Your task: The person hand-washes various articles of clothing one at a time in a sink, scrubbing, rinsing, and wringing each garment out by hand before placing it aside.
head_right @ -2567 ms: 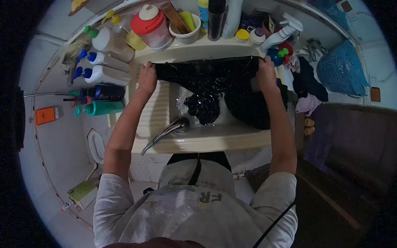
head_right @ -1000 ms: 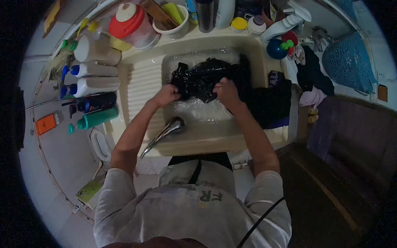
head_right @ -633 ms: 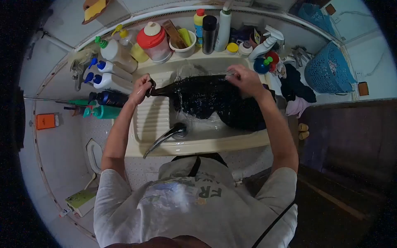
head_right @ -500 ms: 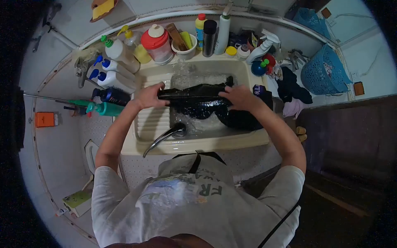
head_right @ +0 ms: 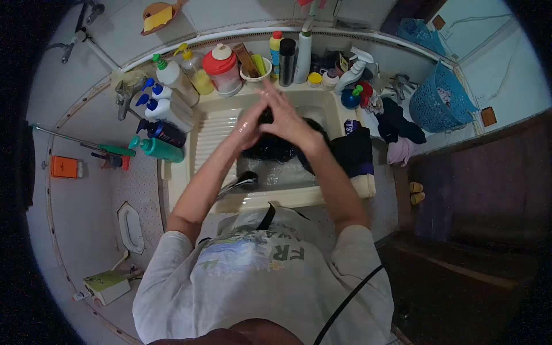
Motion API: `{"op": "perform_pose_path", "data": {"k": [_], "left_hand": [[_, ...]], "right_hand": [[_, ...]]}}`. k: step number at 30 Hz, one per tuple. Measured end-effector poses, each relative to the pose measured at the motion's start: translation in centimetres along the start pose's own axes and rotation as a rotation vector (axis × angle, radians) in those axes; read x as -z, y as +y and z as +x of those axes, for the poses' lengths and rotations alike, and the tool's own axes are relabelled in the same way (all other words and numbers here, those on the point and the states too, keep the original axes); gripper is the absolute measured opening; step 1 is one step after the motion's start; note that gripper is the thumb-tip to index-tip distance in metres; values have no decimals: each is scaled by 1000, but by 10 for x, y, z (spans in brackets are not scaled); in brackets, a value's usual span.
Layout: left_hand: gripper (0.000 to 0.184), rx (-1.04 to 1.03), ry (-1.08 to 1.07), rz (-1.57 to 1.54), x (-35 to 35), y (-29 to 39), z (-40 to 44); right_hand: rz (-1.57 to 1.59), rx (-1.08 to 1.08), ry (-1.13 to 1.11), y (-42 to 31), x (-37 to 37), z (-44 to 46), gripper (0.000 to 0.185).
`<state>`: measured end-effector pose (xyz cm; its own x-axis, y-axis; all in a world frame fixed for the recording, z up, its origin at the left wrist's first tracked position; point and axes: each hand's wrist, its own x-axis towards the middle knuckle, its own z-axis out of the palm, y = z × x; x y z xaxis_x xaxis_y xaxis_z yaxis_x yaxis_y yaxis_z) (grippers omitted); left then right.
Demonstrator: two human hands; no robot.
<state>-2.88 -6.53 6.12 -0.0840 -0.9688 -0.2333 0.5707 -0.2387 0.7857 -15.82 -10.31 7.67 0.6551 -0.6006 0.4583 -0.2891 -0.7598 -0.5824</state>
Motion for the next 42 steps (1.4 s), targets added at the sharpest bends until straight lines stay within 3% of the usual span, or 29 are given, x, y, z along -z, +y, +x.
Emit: {"op": "perform_pose_path", "data": {"k": [2, 4, 6, 8, 9, 11, 12, 15, 17, 20, 21, 23, 24, 26, 27, 28, 29, 30, 31, 32, 33, 34, 36, 37, 38, 39, 41, 42], "left_hand": [[46, 159, -70, 176, 59, -44, 18], [44, 188, -120, 676, 114, -69, 11], [42, 102, -37, 763, 159, -89, -14], [48, 362, 104, 816, 151, -58, -39], [63, 205, 61, 811, 186, -84, -26], [82, -7, 34, 733, 181, -80, -22], [96, -103, 100, 961, 168, -68, -21], [110, -260, 110, 1068, 108, -29, -23], [120, -367, 202, 1469, 82, -18, -15], [122, -376, 140, 1517, 75, -24, 24], [116, -514, 123, 1489, 61, -18, 26], [99, -428, 34, 1124, 59, -22, 49], [99, -421, 23, 1131, 59, -20, 55], [62, -231, -51, 920, 64, -16, 60], [57, -165, -43, 1015, 66, -11, 60], [57, -224, -88, 1042, 81, -13, 67], [57, -285, -130, 1065, 96, -17, 72], [65, -204, -181, 1144, 87, 2, 50], [65, -198, -175, 1143, 95, 3, 47], [70, -110, -233, 1202, 105, 1, 44], [76, -22, -289, 1257, 114, -3, 44], [92, -130, -415, 1263, 124, -13, 48], [95, -146, -437, 1325, 113, -21, 39], [99, -170, -469, 1385, 102, -24, 33], [103, 81, -440, 1442, 73, -11, 22], [103, 89, -430, 1440, 66, -18, 23], [102, -81, -554, 1591, 61, -29, 24], [102, -134, -586, 1545, 66, -38, 30]], "right_hand": [[166, -205, 32, 45, -55, -37, 54], [59, -388, -39, 100, -110, -93, 34], [-40, -562, -126, 122, -138, -139, 32], [1, -556, -85, 109, -114, -108, 30], [57, -562, -53, 91, -99, -86, 28], [-24, -251, 163, 55, -54, -14, 29], [8, -151, 200, 27, -25, 22, 30], [77, -39, 101, -65, 53, 93, 30], [68, 42, 97, -91, 71, 118, 28], [133, 148, 175, -126, 91, 136, 26], [108, 190, 236, -141, 96, 137, 27], [122, 250, 296, -139, 101, 135, 27], [118, 198, 364, -131, 108, 128, 26], [110, 87, 487, -105, 127, 103, 24], [107, 35, 545, -88, 138, 89, 23], [104, -17, 601, -70, 146, 75, 22], [293, -73, 726, -28, 144, 51, 24], [444, -271, 806, 8, 136, 19, 26], [384, -511, 890, 42, 118, -13, 25], [216, -576, 915, 81, 92, -49, 22], [176, -623, 915, 120, 57, -88, 23], [107, -783, 877, 127, 25, -114, 24], [252, -922, 818, 157, -53, -157, 35], [351, -945, 621, 162, -84, -170, 53], [267, -995, 341, 126, -89, -160, 78], [220, -883, 139, 118, -107, -156, 96], [49, -647, 30, 73, -111, -125, 101], [83, -520, 75, 46, -106, -107, 93]]}}
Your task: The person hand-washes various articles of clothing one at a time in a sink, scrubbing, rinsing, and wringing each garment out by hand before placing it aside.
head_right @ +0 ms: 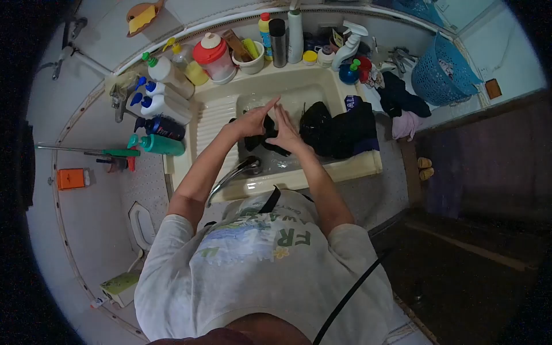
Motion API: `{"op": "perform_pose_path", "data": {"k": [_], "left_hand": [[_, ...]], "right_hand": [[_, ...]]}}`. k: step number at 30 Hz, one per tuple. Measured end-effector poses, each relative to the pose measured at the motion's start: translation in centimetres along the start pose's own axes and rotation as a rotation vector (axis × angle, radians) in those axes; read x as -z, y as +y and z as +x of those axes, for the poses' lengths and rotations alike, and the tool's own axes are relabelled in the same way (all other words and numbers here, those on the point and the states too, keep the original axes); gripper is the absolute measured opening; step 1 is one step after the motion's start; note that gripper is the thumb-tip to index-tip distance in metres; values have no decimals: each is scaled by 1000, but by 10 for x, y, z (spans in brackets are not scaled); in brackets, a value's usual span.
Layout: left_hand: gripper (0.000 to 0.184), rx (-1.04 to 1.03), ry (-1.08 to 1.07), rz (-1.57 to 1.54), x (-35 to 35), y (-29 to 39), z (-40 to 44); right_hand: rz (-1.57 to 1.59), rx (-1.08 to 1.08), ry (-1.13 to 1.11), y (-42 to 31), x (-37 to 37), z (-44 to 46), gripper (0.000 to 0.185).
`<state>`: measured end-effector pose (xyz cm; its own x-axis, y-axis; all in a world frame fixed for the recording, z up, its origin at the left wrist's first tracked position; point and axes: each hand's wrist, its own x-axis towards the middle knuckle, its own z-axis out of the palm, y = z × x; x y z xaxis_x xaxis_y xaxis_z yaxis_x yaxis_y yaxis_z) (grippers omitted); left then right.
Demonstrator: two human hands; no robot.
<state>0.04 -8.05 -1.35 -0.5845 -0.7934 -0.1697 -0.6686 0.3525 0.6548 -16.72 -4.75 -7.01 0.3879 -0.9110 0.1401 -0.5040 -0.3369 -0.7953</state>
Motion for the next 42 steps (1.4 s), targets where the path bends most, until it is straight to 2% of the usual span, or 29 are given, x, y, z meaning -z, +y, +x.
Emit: {"op": "perform_pose_path", "data": {"k": [3, 4, 6, 7, 8, 10, 11, 13, 14, 16, 17, 18, 19, 20, 21, 22, 23, 24, 25, 28, 29, 32, 34, 35, 37, 38, 39, 41, 42], "left_hand": [[100, -86, 173, -156, -2, 7, -9], [93, -35, 186, -401, 1, 7, -16], [82, 50, 522, -619, -2, -11, -25], [70, 248, 632, -1079, -4, -22, -31], [70, 246, 637, -1083, -12, -34, -40], [73, 721, 492, -1691, -36, -47, -58], [73, 713, 502, -1705, -42, -38, -62], [87, 548, -7, -2391, -46, -12, -63], [93, 450, -17, -2447, -48, -5, -56], [93, 262, 413, -2361, -64, -13, -28], [81, -28, 224, -2377, -58, -5, -16], [54, 52, 484, -2361, -98, -49, 6], [49, -92, 131, -2693, -92, -47, 18], [38, -221, 545, -2409, -115, -63, 43], [22, -60, 874, -2227, -86, -15, 34], [31, -120, 137, -2897, -72, -7, 29], [35, -204, -4, -2983, -58, 11, 24], [41, -284, -156, -3058, -47, 33, 16], [58, -497, -223, -3043, -39, 54, 12], [66, -1096, -274, -3198, -45, 104, 18], [66, -1095, -285, -3195, -48, 107, 22], [62, -1343, -428, -3103, -62, 102, 31], [69, -1151, -702, -3159, -76, 83, 28], [69, -1150, -685, -3162, -72, 76, 18], [65, -366, -720, -2980, -51, 65, -2], [52, -134, -599, -2720, -39, 59, -9], [52, -139, -590, -2729, -32, 62, -13], [50, 387, 53, -1795, -16, 64, -19], [42, 391, 156, -1466, -14, 57, -16]], "right_hand": [[146, 110, 26, -5, -17, 22, 80], [169, -118, 40, -4, -14, 27, 72], [158, -97, 88, -13, 1, 33, 63], [155, -14, 154, -13, 3, 36, 59], [151, -11, 149, -20, 9, 38, 59], [184, 32, 139, -47, 30, 41, 56], [175, 40, 125, -56, 35, 41, 56], [174, 84, 73, -77, 41, 36, 53], [197, 76, 2, -95, 46, 30, 50], [127, 169, -110, -116, 49, 12, 49], [102, 296, -152, -115, 43, 2, 51], [26, 396, -131, -111, 41, -3, 52], [-51, 497, -104, -109, 42, -6, 53], [158, 387, -62, -110, 50, -12, 48], [725, 217, 98, -96, 44, -14, 52], [1285, 16, 259, -77, 36, -16, 57], [1346, -210, 389, -67, 40, -19, 42], [1498, -164, 138, -47, 33, -16, 45], [1634, -114, -121, -25, 22, -10, 49], [523, 452, 557, -63, -4, 15, 44], [520, 456, 561, -61, 1, 21, 44], [1197, 279, 268, -52, 17, 35, 42], [1638, 122, 32, -46, 25, 46, 41], [1853, 35, -94, -43, 28, 54, 40], [2251, -158, -380, -37, 38, 77, 40], [2121, -448, -194, -10, 35, 96, 36], [1918, -486, -263, -11, 43, 96, 34], [1427, -720, -313, -16, 53, 111, 25], [1202, -638, -240, -19, 53, 114, 24]]}}
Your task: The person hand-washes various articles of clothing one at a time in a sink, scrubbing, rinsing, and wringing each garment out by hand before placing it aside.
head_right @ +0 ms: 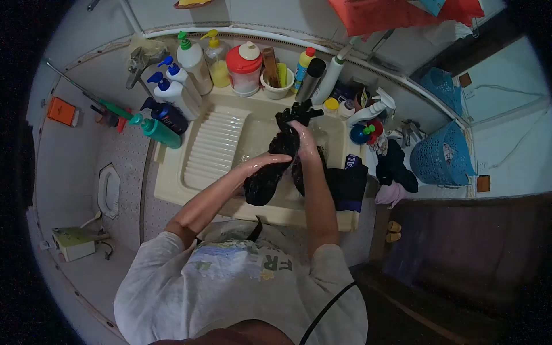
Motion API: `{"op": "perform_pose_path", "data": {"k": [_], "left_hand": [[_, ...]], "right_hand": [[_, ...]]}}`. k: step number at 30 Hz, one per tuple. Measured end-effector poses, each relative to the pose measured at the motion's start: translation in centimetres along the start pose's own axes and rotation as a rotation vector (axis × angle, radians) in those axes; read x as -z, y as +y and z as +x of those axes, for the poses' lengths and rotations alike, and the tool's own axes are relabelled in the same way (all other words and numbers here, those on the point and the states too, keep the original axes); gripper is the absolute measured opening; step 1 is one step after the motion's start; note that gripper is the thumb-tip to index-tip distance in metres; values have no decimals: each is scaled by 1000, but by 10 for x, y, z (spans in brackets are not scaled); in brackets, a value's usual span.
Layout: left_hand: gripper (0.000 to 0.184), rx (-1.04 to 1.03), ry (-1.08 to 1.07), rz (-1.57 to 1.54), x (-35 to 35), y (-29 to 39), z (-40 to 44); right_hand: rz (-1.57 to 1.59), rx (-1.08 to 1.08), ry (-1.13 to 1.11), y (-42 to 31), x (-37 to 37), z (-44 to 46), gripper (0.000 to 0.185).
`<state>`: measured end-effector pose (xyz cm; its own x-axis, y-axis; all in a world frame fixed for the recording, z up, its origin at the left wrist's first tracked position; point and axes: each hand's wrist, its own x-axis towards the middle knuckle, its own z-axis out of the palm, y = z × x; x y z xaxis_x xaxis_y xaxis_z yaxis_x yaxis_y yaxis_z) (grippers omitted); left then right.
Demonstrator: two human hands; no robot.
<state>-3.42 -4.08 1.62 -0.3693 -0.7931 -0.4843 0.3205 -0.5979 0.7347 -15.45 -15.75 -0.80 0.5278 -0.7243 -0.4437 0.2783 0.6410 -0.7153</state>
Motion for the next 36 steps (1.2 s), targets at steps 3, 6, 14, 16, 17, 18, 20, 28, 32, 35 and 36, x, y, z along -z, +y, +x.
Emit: {"op": "perform_pose_path", "data": {"k": [3, 6, 14, 16, 17, 18, 20, 28, 32, 35, 36], "left_hand": [[51, -240, 176, 657, 9, -5, 20], [55, -170, 242, 910, 34, -47, 76], [43, 202, -212, -220, 21, -2, 24], [45, 193, -322, -491, 22, -4, 26], [45, 190, -323, -490, 20, -9, 27], [42, 117, -531, -754, 18, -16, 31], [40, 36, -739, -1012, 8, -21, 31], [41, -307, -927, -1524, -7, -32, 45], [47, -98, -878, -1137, 5, -18, 27], [49, -108, -341, -671, 2, -1, -15], [50, 94, -633, -665, 13, -1, -16]], "right_hand": [[-414, 182, 240, 12, 5, 26, 28], [-1384, 112, 272, 0, -11, 25, 67], [-1103, 56, -286, -20, 15, 17, 80], [-832, -28, -483, -43, -12, -12, 69], [-834, -25, -483, -29, 5, -4, 69], [-384, -98, -614, -4, 36, 17, 71], [71, -165, -725, 23, 44, 18, 74], [690, 84, -508, 55, 16, -8, 62], [794, 28, -587, 57, 16, -6, 57], [726, 87, -277, 36, -16, -21, 39], [573, 37, -303, 26, -14, -22, 33]]}}
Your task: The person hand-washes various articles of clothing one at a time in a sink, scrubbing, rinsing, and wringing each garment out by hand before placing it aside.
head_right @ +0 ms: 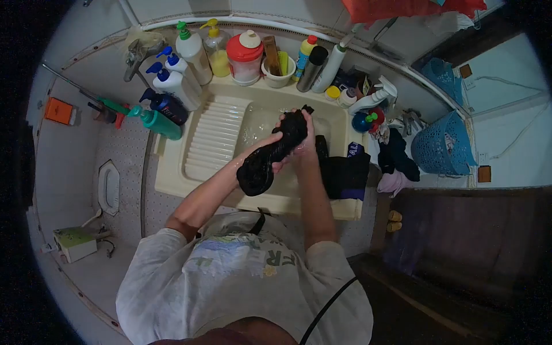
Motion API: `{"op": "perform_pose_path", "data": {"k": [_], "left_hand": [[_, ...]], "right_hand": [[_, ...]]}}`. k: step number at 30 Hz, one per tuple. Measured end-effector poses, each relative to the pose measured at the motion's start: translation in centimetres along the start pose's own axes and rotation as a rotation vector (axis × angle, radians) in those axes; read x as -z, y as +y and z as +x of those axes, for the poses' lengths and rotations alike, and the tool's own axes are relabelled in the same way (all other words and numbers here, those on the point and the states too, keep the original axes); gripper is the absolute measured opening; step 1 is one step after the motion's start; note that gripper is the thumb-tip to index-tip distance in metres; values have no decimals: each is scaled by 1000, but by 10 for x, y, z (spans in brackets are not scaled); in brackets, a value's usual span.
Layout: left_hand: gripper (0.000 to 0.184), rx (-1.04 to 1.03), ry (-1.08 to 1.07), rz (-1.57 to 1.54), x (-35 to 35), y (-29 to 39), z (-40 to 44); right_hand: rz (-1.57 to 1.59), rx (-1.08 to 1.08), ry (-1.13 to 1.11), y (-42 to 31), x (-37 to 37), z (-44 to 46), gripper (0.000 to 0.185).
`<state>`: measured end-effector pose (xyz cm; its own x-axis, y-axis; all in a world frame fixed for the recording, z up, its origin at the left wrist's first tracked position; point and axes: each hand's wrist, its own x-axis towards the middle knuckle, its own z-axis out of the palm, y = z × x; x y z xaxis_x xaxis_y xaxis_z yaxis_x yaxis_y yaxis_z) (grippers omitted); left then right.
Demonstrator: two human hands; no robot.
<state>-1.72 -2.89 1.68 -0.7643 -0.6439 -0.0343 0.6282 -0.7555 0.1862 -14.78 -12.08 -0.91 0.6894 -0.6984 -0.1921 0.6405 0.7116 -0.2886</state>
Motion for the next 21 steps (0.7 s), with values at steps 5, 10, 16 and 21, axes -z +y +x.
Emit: {"op": "perform_pose_path", "data": {"k": [5, 10, 16, 21], "left_hand": [[57, -157, 618, 989, 7, -3, 5], [54, -614, 988, 1420, 65, -11, 32], [54, -878, 1010, 539, 45, -33, 55], [63, -313, 840, -283, 46, -31, 30]], "right_hand": [[-672, -126, 314, -21, 0, 18, 15], [-1031, 406, 584, -2, 4, 51, 17], [-636, 771, 527, 1, 5, 49, 20], [-350, 568, 128, 7, -17, 18, 18]]}}
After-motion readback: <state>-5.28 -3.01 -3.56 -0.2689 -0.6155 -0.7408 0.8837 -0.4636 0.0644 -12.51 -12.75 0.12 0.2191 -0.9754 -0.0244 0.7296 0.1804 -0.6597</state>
